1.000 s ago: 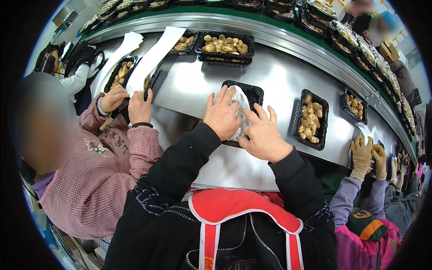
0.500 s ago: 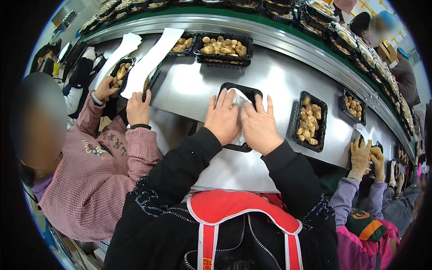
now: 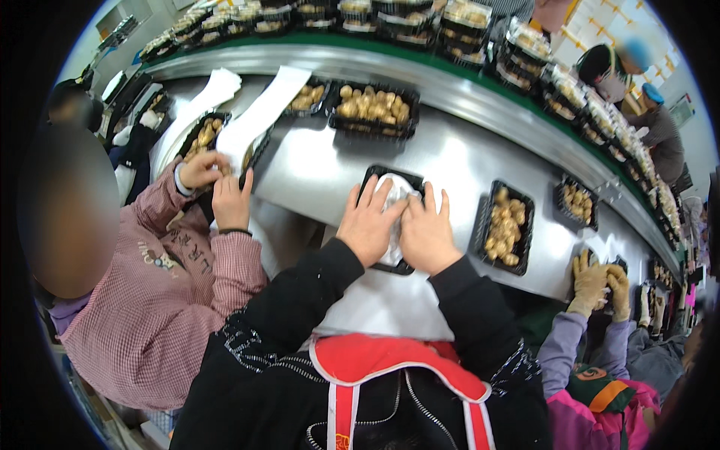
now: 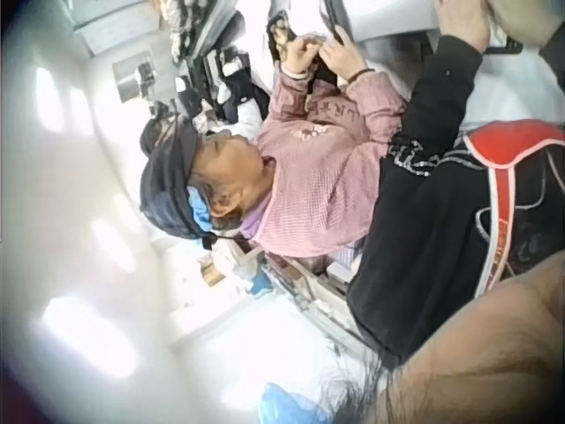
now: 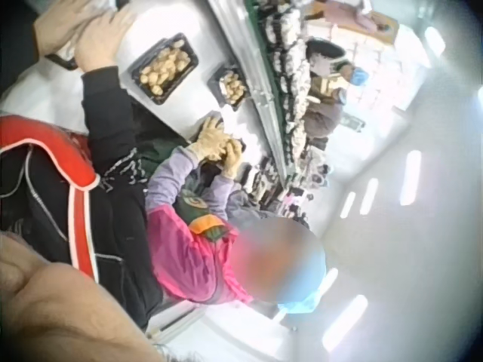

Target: The person places small round food items into black plastic trays on a moving conveyor belt, then folds white paper over the items to cover them. The person repeats this process for multiple trays as they move along the line.

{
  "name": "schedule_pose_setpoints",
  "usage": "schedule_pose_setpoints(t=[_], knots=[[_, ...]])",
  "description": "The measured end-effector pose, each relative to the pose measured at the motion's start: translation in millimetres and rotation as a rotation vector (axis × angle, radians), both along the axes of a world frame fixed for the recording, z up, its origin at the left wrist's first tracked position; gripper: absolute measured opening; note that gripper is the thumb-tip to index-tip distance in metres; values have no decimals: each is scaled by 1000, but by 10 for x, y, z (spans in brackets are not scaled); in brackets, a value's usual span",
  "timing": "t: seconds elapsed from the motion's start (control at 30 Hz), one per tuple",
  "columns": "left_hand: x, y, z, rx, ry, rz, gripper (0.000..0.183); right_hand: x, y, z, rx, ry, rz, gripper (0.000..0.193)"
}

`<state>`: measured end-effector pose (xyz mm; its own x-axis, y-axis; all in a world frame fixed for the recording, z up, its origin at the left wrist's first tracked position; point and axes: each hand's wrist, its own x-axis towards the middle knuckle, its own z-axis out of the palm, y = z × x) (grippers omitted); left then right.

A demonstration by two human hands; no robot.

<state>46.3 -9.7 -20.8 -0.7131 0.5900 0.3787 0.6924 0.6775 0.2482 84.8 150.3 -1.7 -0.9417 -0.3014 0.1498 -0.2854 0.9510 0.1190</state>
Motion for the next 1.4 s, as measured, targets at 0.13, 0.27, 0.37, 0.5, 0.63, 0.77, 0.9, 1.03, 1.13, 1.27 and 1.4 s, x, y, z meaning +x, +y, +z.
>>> schedule_pose_setpoints(t=[0.13,0.27,0.37,0.5,0.63,0.77,0.9,1.03,1.13,1.27,1.4], knots=[[-10,1,-50,-46,-3,-8,43,3,4,-38,-43,5,2,44],[-27,-7,-70,-49,-6,-13,42,26,-33,67,-63,-54,-23,42],[-6,-13,-60,-72,-22,-11,41,78,-45,23,-89,-38,-14,37],[-27,3,-29,-102,-54,6,39,22,7,-15,-145,-10,-16,35],[-117,98,-51,-82,-25,-7,39,-65,98,-28,-143,-36,-70,35],[-112,92,-39,-130,-43,5,40,-37,82,-13,-145,23,-38,31],[-100,136,-96,-24,-2,11,37,-81,30,8,-134,85,-8,29],[-86,136,-35,-70,-26,11,36,-154,83,-11,-148,6,-88,31],[-92,104,1,-73,-52,3,36,-179,102,-30,-204,-22,-92,35],[-113,113,-63,-63,-43,8,36,-168,110,-42,-220,-14,-85,36],[-165,159,-85,-55,-27,-6,36,-178,131,-74,-233,105,-52,25]])
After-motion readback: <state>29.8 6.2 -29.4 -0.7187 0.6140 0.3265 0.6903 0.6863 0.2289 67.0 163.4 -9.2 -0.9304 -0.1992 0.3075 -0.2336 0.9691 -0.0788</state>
